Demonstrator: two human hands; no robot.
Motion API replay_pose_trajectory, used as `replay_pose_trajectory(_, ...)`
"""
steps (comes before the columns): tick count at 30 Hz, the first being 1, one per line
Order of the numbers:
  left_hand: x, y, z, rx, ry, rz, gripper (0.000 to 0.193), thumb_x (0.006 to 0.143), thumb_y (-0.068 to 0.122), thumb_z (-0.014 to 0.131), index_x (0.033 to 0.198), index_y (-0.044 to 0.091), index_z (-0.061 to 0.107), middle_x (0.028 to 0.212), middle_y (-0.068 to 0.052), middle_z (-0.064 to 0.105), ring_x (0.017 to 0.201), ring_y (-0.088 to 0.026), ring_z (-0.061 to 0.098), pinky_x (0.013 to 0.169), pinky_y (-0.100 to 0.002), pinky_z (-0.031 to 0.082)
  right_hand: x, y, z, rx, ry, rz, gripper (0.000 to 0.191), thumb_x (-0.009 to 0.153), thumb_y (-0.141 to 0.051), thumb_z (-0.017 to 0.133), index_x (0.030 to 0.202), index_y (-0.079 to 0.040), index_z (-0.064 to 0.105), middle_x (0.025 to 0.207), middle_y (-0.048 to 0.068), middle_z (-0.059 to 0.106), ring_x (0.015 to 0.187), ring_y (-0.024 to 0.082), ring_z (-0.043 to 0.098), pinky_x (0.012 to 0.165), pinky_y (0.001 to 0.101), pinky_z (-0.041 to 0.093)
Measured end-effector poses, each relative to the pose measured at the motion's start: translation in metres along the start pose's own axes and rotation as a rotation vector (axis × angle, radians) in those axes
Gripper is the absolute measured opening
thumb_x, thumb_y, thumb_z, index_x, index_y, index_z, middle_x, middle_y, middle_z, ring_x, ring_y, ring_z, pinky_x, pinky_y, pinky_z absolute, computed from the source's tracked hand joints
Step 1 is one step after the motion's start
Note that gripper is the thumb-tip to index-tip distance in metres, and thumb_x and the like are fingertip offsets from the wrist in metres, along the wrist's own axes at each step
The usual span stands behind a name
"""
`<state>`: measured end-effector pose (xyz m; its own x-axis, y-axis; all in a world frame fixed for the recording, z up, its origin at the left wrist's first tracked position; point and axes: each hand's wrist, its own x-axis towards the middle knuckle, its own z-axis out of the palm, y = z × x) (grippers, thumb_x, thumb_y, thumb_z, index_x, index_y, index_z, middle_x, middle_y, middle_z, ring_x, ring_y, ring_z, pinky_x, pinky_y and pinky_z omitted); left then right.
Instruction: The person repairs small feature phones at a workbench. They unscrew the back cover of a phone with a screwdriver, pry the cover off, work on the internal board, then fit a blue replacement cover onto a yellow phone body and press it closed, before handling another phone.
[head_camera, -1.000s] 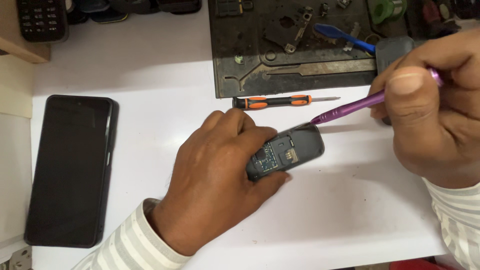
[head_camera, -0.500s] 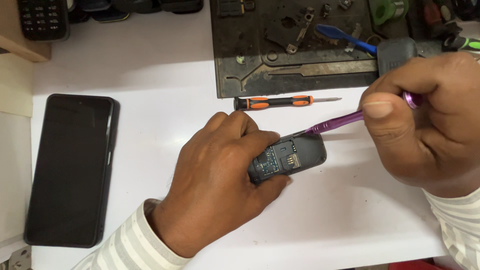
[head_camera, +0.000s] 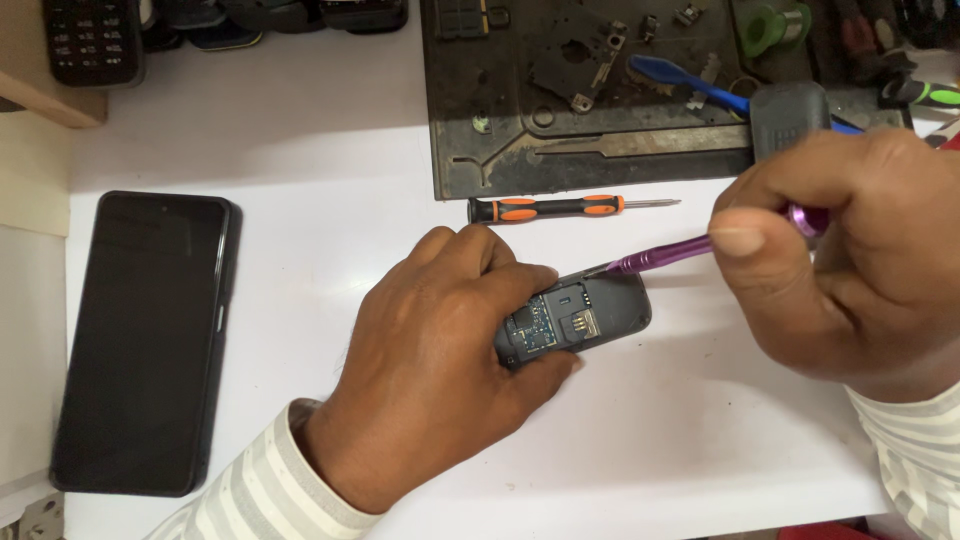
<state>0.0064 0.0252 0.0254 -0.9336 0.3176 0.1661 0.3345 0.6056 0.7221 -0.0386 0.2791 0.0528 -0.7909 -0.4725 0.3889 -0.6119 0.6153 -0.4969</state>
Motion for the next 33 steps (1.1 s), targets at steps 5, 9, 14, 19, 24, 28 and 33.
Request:
replay_pose_trajectory(5,0.001,0.001,-0.003,0.021,0.014,0.019,0.041,0.061,0.021,0.092,0.098,0.008,0.079,0.083,-0.006,0.062,0.081,-0.025,0.059,0.065,-0.039,0.049,0.019,-0.021,-0.014,-0.316,-0.21,-0.047,0.024,0.091,-0.021,0.076,0.08,-0.002,0.068,0.066,0.011,0.064,0.051,0.02,0.062,0.048,0.0331,0.047)
replay_pose_trajectory(9,-0.001,0.003,-0.003,0.017,0.05,0.075,0.041,0.061,0.02,0.091,0.096,0.006,0.077,0.085,-0.007,0.062,0.083,-0.026,0.059,0.067,-0.04,0.049,0.039,-0.04,-0.022,-0.536,-0.385,-0.17,0.02,0.083,-0.029,0.079,0.079,-0.01,0.072,0.063,0.007,0.063,0.044,0.024,0.062,0.041,0.0411,0.045)
replay_pose_trajectory(14,-0.006,0.002,-0.004,0.032,0.064,0.092,0.035,0.064,0.019,0.088,0.092,0.003,0.076,0.085,-0.009,0.062,0.083,-0.028,0.06,0.069,-0.042,0.05,0.056,-0.072,-0.023,-0.766,-0.673,-0.191,0.011,0.081,-0.027,0.074,0.09,-0.022,0.074,0.084,-0.002,0.061,0.05,0.018,0.065,0.04,0.0403,0.047)
replay_pose_trajectory(19,-0.013,-0.002,-0.003,0.037,0.078,0.095,0.031,0.065,0.019,0.084,0.091,0.003,0.076,0.086,-0.01,0.062,0.083,-0.028,0.06,0.07,-0.043,0.05,0.065,-0.099,-0.011,-1.018,-0.893,-0.183,0.02,0.082,-0.024,0.066,0.102,-0.026,0.07,0.094,-0.007,0.062,0.07,0.016,0.071,0.047,0.0371,0.054)
replay_pose_trajectory(24,-0.018,-0.009,-0.004,0.039,0.053,0.088,0.036,0.064,0.023,0.085,0.093,0.003,0.077,0.085,-0.011,0.062,0.085,-0.03,0.061,0.07,-0.045,0.051,0.077,-0.118,0.004,-1.085,-1.112,-0.216,0.04,0.079,-0.017,0.067,0.119,-0.019,0.06,0.108,-0.002,0.061,0.072,0.018,0.072,0.053,0.0337,0.058)
replay_pose_trajectory(28,-0.022,-0.013,-0.005,0.028,0.078,0.111,0.038,0.063,0.024,0.084,0.093,0.003,0.076,0.087,-0.012,0.062,0.087,-0.031,0.062,0.072,-0.047,0.05,0.089,-0.133,0.014,-1.177,-1.223,-0.22,0.037,0.083,-0.012,0.065,0.119,-0.015,0.061,0.115,0.004,0.061,0.075,0.018,0.073,0.058,0.0312,0.059)
replay_pose_trajectory(33,-0.026,-0.017,-0.007,0.024,0.086,0.12,0.034,0.065,0.023,0.082,0.092,0.002,0.076,0.088,-0.013,0.062,0.088,-0.031,0.061,0.073,-0.046,0.05,0.099,-0.143,0.019,-1.235,-1.243,-0.181,0.012,0.084,-0.022,0.067,0.093,-0.016,0.072,0.107,0.003,0.065,0.078,0.019,0.074,0.062,0.0318,0.06)
